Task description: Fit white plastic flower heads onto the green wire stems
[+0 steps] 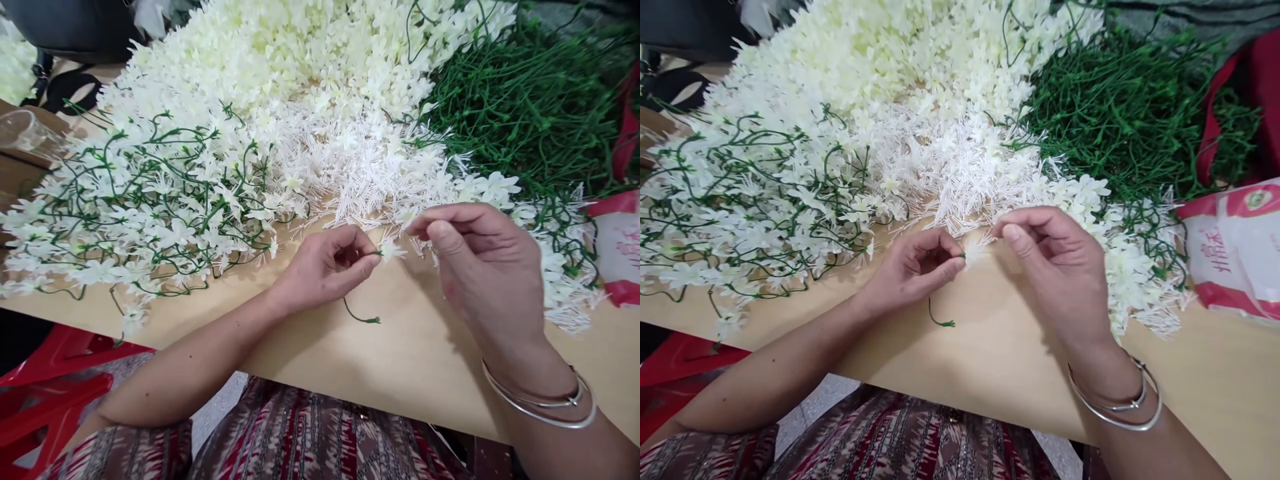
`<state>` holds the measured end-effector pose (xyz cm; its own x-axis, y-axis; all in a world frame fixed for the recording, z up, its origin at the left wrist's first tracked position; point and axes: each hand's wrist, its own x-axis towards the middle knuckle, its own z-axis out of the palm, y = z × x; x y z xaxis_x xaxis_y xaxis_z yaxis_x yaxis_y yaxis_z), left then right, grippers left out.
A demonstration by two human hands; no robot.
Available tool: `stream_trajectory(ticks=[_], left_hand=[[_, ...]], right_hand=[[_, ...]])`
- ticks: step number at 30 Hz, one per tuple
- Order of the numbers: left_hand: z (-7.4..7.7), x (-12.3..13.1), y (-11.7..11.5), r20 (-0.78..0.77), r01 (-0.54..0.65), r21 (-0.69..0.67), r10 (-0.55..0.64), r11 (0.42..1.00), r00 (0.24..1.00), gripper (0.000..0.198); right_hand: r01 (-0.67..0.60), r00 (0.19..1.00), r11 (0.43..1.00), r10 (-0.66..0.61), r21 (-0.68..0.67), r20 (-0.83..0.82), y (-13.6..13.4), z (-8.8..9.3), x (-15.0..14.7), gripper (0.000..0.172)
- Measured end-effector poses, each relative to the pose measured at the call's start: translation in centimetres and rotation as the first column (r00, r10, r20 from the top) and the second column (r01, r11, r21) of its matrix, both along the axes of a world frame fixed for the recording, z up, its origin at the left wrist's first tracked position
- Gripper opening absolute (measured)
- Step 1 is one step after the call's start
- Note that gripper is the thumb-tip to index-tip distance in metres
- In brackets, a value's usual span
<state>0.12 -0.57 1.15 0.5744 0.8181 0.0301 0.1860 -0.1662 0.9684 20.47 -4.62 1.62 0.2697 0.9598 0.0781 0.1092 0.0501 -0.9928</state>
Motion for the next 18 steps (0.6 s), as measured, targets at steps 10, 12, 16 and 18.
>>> stream_trajectory(ticks=[10,12,16,18], left_hand=[[1.6,-1.9,1.4,-0.517,0.327,0.467,-0.047,0.821,0.855,0.028],[1.1,-1.8,1.4,-0.475,0.248,0.524,0.038,0.815,0.879,0.018],[-0.2,-1.4,1.3,-0.367,0.075,0.574,0.175,0.815,0.914,0.008],[-0.7,-1.0,1.2,-0.329,0.019,0.582,0.214,0.813,0.920,0.012]], right_hand=[[-0.288,0.732,0.945,0.113,0.155,0.672,1.1,-1.8,1.3,0.013],[-0.310,0.683,0.939,0.113,0.146,0.722,1.2,-2.4,1.2,0.014],[-0.284,0.705,0.943,0.082,0.174,0.705,1.1,-2.5,0.9,0.016],[-0.239,0.754,0.947,0.043,0.213,0.655,1.0,-2.1,0.7,0.014]])
